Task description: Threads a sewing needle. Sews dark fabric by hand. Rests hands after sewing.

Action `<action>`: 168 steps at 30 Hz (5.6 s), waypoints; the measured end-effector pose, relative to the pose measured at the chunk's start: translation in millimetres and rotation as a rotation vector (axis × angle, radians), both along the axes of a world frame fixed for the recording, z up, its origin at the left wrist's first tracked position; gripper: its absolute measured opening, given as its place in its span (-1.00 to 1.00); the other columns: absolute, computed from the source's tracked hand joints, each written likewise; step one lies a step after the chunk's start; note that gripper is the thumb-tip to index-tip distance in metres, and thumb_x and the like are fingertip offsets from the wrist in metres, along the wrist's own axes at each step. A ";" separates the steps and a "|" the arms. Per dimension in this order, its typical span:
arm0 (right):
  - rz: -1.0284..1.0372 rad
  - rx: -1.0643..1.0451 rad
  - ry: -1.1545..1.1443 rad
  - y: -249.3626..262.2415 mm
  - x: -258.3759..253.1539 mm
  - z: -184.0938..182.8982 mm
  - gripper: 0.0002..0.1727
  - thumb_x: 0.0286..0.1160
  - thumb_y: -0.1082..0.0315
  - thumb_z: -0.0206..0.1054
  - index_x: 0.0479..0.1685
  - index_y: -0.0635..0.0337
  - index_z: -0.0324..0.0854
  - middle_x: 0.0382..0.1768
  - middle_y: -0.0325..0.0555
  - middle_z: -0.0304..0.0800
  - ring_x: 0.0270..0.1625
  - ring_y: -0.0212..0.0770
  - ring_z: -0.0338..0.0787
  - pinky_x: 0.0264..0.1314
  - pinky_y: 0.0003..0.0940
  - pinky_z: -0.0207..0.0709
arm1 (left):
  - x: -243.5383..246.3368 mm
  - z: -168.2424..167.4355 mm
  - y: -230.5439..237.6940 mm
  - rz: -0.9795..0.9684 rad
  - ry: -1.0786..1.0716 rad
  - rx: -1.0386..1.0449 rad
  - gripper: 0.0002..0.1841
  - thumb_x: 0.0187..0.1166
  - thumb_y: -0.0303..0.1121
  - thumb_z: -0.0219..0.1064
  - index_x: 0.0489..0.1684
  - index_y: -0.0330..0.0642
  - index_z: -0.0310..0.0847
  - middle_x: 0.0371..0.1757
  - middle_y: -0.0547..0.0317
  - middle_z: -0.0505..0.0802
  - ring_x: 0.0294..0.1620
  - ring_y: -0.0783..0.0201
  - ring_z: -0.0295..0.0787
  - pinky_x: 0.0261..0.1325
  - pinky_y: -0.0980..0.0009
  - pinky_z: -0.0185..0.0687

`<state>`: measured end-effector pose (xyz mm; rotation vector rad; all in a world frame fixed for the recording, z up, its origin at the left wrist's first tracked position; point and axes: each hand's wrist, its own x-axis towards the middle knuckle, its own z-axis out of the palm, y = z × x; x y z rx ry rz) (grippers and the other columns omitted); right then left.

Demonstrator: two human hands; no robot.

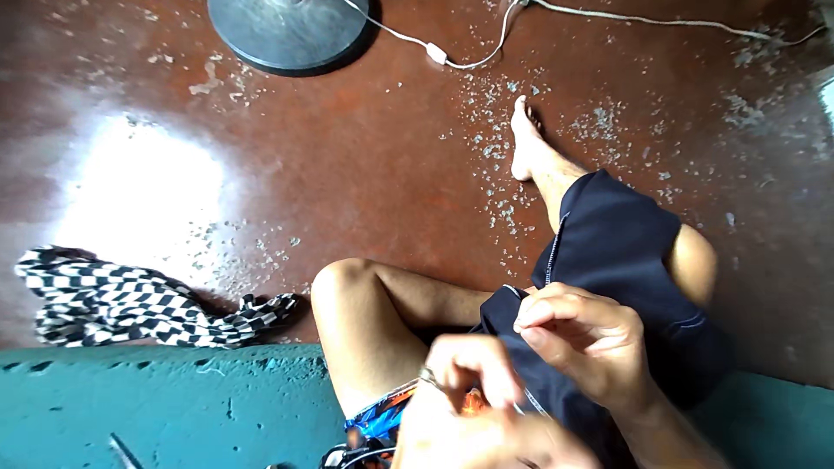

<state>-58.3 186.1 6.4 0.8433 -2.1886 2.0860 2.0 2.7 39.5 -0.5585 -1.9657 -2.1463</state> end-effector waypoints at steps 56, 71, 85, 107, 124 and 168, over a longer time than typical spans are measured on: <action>0.009 0.019 0.041 -1.5 0.7 0.7 -0.86 0.64 0.38 0.35 -0.04 0.22 0.77 -0.07 -0.31 0.85 -0.03 -0.68 0.74 -0.02 -0.82 0.60 | -18.9 -35.6 12.2 0.617 0.325 -0.489 -0.94 0.55 -0.34 0.45 -0.29 -0.04 0.70 -0.07 0.30 0.51 0.00 0.63 0.42 0.18 0.82 0.23; -0.001 0.030 0.058 -2.3 0.1 0.2 -0.87 0.63 0.38 0.36 -0.05 0.20 0.77 -0.07 -0.32 0.86 0.00 -0.66 0.75 0.05 -0.77 0.62 | -19.0 -34.4 11.7 0.627 0.322 -0.503 -0.94 0.53 -0.34 0.47 -0.28 -0.03 0.70 -0.07 0.31 0.51 -0.01 0.63 0.41 0.17 0.82 0.22; -0.011 0.042 0.075 -2.3 -0.7 -0.3 -0.88 0.62 0.38 0.37 -0.06 0.22 0.77 -0.08 -0.30 0.86 0.01 -0.64 0.77 0.05 -0.77 0.65 | -18.5 -34.7 11.3 0.623 0.328 -0.516 -0.94 0.54 -0.33 0.47 -0.28 -0.03 0.71 -0.07 0.30 0.51 -0.01 0.62 0.41 0.17 0.81 0.22; -0.024 0.061 0.082 -3.1 -0.2 -0.6 -0.88 0.61 0.39 0.38 -0.07 0.22 0.78 -0.09 -0.29 0.87 0.01 -0.62 0.79 0.08 -0.73 0.67 | -18.5 -35.7 11.5 0.632 0.318 -0.521 -0.95 0.55 -0.34 0.45 -0.27 -0.03 0.71 -0.06 0.31 0.51 0.02 0.62 0.41 0.20 0.81 0.22; -0.045 0.092 0.113 -2.9 0.6 -1.0 -0.88 0.61 0.39 0.38 -0.07 0.22 0.78 -0.10 -0.27 0.87 0.02 -0.62 0.78 0.09 -0.75 0.66 | -18.6 -36.1 11.4 0.621 0.315 -0.528 -0.95 0.56 -0.33 0.44 -0.25 -0.04 0.71 -0.04 0.31 0.52 0.07 0.62 0.42 0.25 0.80 0.21; -0.046 0.091 0.127 -3.7 -0.8 -2.0 -0.89 0.59 0.42 0.39 -0.09 0.25 0.77 -0.09 -0.25 0.85 -0.02 -0.65 0.77 0.01 -0.81 0.63 | -20.3 -35.6 12.6 0.568 0.203 -0.446 -0.96 0.51 -0.35 0.47 -0.28 -0.04 0.73 -0.04 0.29 0.51 0.04 0.70 0.41 0.22 0.88 0.21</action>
